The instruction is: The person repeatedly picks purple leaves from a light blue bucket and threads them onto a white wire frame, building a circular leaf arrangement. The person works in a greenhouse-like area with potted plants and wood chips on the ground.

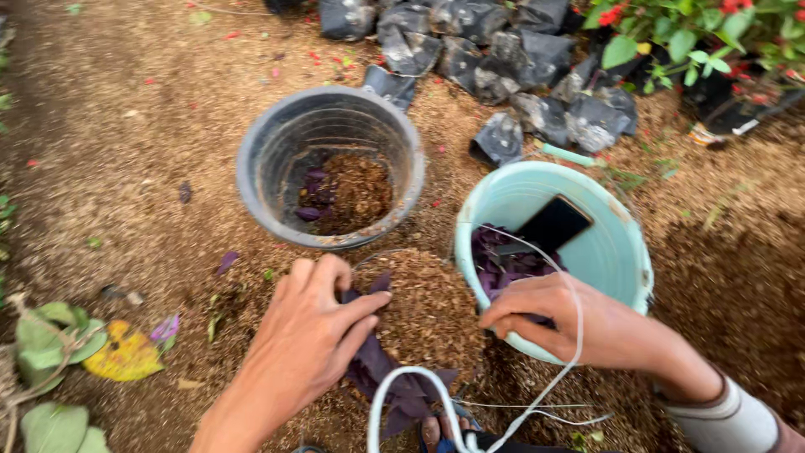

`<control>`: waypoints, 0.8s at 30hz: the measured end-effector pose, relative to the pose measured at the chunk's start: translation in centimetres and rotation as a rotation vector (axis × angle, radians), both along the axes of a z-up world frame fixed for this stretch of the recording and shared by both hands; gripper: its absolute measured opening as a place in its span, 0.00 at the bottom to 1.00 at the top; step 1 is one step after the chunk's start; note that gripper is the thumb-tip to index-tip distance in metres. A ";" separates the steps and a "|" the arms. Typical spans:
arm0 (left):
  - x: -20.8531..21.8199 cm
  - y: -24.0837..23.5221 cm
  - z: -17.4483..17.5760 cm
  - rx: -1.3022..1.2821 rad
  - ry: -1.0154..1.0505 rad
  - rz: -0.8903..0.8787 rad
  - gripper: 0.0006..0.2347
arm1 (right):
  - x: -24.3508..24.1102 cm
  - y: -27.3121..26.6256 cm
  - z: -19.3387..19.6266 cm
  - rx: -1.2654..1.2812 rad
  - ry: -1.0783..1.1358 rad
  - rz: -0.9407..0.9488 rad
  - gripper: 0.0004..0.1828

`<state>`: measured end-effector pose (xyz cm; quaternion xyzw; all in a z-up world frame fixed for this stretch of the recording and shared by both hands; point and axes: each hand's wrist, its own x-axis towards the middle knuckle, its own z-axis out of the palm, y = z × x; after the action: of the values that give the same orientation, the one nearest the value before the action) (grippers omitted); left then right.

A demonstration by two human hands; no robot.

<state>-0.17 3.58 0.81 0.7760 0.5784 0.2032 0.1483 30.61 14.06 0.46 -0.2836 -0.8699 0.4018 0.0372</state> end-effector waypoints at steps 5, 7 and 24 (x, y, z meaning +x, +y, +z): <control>0.2 -0.8 -1.6 0.229 -0.101 0.093 0.08 | 6.0 4.1 -5.8 0.254 -0.472 -0.304 0.11; -0.3 -1.3 -2.4 0.265 -0.088 0.095 0.08 | 7.1 5.7 -9.4 0.293 -0.518 -0.360 0.12; -6.2 -5.5 -11.7 0.212 0.015 0.256 0.06 | 5.1 10.6 -17.5 0.067 -0.094 -0.411 0.13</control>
<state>-6.41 -1.93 -10.87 0.7088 0.6489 0.2745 0.0341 35.75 24.65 -17.02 -0.4723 -0.8073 0.3429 0.0870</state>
